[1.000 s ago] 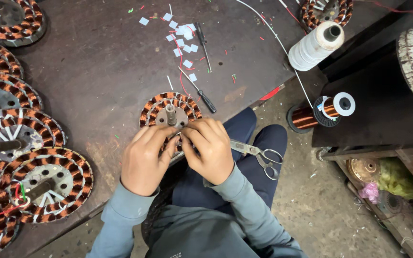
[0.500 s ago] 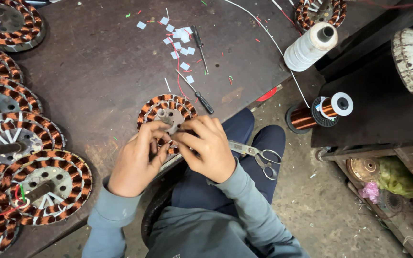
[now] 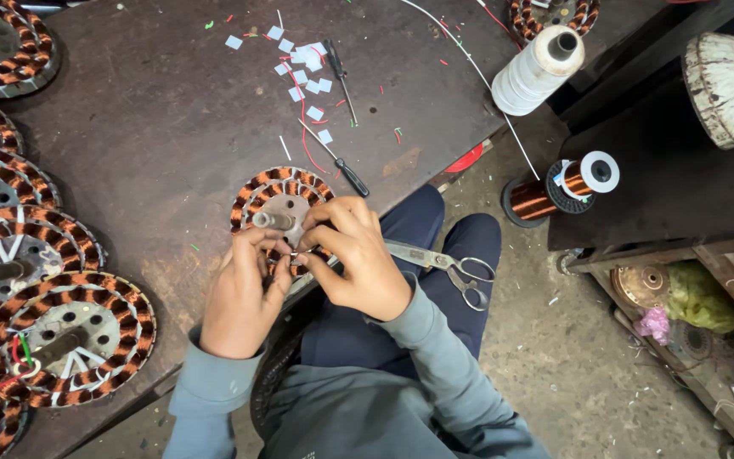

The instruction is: The person sits on the floor and works on a motor stator, inserting and securing green and white wires into the copper windings. They use scissors to trim wire ends and a screwdriver to adjust connections within the stator slots.

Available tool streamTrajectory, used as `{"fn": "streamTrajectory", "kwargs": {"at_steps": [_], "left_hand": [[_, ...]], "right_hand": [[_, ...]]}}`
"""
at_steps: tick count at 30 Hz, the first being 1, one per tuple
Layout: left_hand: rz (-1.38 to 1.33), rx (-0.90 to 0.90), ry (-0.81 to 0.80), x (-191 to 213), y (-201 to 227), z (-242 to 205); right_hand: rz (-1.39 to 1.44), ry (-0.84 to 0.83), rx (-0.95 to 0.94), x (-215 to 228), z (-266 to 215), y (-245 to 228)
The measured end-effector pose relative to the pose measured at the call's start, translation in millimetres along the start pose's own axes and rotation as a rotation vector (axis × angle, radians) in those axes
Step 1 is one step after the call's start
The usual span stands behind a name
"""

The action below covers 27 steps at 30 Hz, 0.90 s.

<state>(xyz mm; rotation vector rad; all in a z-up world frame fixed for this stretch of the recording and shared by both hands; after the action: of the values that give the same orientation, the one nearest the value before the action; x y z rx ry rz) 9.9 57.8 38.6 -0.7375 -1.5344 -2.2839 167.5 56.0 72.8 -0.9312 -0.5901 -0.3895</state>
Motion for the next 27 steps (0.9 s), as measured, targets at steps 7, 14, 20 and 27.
{"fn": "streamTrajectory", "kwargs": {"at_steps": [7,14,20,27], "left_hand": [[-0.031,0.052,0.039,-6,-10,-4],[-0.195,0.071,0.059,-7,-20,-5],[-0.275,0.078,0.140,-15,-27,-11],[-0.159,0.061,0.161,-9,-19,-9]], "right_hand": [[-0.016,0.011,0.002,0,-4,2],[-0.007,0.020,-0.011,-3,1,4],[-0.058,0.050,-0.032,1,0,4],[-0.063,0.039,-0.024,1,0,3]]}}
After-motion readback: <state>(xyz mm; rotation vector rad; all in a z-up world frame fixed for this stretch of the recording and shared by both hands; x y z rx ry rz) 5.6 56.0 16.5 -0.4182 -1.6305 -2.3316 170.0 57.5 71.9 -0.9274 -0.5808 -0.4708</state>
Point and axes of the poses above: each hand's wrist, its own z-axis towards the middle knuckle, its own x-axis out of the back of the hand, y = z × x, the point moved 6 cm from there along z, towards the middle knuckle, and after that the axes turned 2 degrees about -y, right-handed, at the moved point
